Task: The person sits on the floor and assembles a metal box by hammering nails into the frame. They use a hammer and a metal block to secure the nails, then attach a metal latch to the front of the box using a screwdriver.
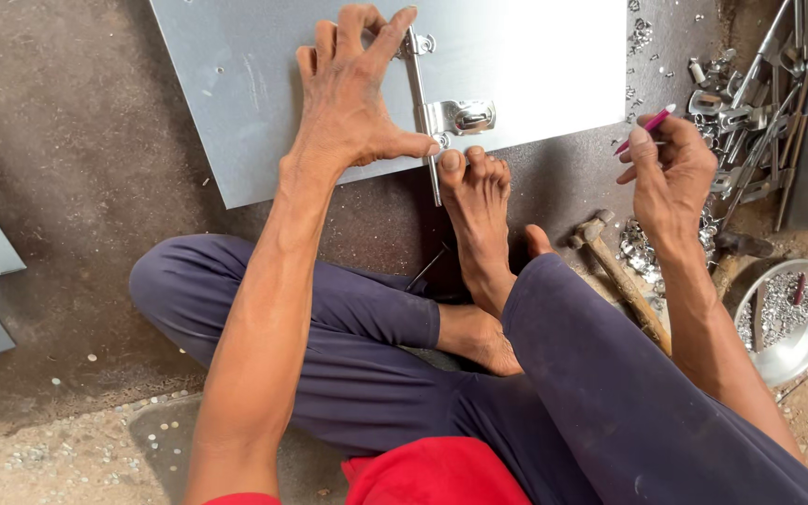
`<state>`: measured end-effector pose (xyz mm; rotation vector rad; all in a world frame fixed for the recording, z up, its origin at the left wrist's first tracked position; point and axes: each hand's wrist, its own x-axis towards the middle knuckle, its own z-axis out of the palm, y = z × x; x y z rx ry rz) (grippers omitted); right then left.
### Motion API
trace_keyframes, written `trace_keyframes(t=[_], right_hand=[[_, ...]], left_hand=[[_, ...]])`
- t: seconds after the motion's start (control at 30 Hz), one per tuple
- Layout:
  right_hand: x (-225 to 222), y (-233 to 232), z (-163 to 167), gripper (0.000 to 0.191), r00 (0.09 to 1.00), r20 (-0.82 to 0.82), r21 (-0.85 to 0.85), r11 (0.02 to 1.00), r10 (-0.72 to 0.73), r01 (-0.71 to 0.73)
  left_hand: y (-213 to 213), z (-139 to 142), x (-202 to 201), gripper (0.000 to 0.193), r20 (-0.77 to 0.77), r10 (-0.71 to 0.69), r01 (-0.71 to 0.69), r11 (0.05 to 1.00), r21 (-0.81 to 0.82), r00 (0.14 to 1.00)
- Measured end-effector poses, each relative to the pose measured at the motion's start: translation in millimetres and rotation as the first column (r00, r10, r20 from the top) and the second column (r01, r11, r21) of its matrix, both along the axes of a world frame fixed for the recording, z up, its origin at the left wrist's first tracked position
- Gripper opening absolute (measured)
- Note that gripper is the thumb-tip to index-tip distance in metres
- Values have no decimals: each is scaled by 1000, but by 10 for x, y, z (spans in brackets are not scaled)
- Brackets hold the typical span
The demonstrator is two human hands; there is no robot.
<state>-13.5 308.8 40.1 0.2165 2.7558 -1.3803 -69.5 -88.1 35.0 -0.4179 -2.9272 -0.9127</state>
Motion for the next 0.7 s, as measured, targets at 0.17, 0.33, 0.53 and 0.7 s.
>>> trace_keyframes(t=[0.17, 0.33, 0.53, 0.7], right_hand=[[-57, -233, 155, 25, 993, -111, -224, 972, 40, -64], [-102, -492, 316, 25, 986, -155, -336, 935, 60, -110], [-98, -729, 489, 22, 976, -155, -382, 902, 153, -202], [-43, -984, 492, 17, 939, -208, -285, 901, 274, -326]], left_hand=[[0, -15, -32, 127, 3, 8, -8, 1000, 1, 1000], [-1, -102, -36, 140, -3, 18, -18, 999, 38, 1000], [-32, -100, -27, 121, 1, 37, -37, 999, 7, 999], [23, -38, -46, 115, 69, 64, -67, 997, 45, 996]])
